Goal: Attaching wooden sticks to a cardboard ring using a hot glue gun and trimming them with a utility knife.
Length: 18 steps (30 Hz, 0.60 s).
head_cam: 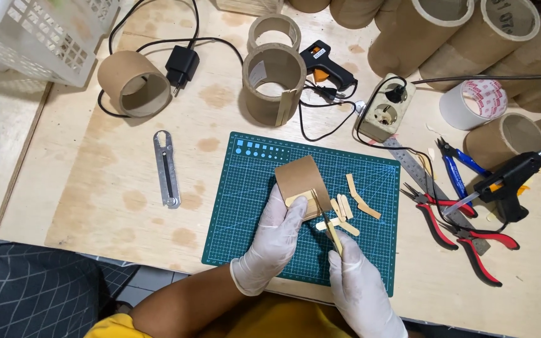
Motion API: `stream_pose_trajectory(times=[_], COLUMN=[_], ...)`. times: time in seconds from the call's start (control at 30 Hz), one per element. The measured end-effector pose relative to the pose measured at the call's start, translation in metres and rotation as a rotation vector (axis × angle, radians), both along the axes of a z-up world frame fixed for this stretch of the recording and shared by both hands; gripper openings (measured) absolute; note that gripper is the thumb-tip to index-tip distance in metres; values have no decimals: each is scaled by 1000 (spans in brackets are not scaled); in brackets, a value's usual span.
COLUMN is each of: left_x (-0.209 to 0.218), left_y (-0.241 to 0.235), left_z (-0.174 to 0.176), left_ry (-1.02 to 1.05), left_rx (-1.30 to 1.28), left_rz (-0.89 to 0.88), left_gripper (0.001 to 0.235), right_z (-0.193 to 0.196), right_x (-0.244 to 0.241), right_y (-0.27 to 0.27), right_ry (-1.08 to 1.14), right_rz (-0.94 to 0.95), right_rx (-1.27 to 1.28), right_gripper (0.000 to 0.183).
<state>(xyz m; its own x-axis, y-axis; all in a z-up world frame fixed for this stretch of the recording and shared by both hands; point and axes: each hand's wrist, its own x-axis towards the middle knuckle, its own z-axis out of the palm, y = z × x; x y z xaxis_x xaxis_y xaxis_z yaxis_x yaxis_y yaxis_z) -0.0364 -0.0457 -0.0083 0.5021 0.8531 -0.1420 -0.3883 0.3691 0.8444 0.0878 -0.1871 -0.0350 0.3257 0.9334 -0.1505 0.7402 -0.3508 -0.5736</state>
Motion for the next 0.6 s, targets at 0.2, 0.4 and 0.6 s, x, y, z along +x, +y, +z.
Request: stream_pose_trajectory(times=[0.2,0.4,0.6], left_x=[4,9,10], left_y=[-4,-10,-11], left_z=[-1,-10,5], left_ry=[-131,-47,128], left_rx=[-45,-21,60], left_rz=[17,123,123], left_gripper=[57,54,56], right_z=[8,42,0], right_x=[-7,-13,-8], right_y=[7,33,8], right_ry=[-114,1418,228], right_rz=[7,-919,-353], right_rx=[158,-140,-360], right_gripper=[56,65,51])
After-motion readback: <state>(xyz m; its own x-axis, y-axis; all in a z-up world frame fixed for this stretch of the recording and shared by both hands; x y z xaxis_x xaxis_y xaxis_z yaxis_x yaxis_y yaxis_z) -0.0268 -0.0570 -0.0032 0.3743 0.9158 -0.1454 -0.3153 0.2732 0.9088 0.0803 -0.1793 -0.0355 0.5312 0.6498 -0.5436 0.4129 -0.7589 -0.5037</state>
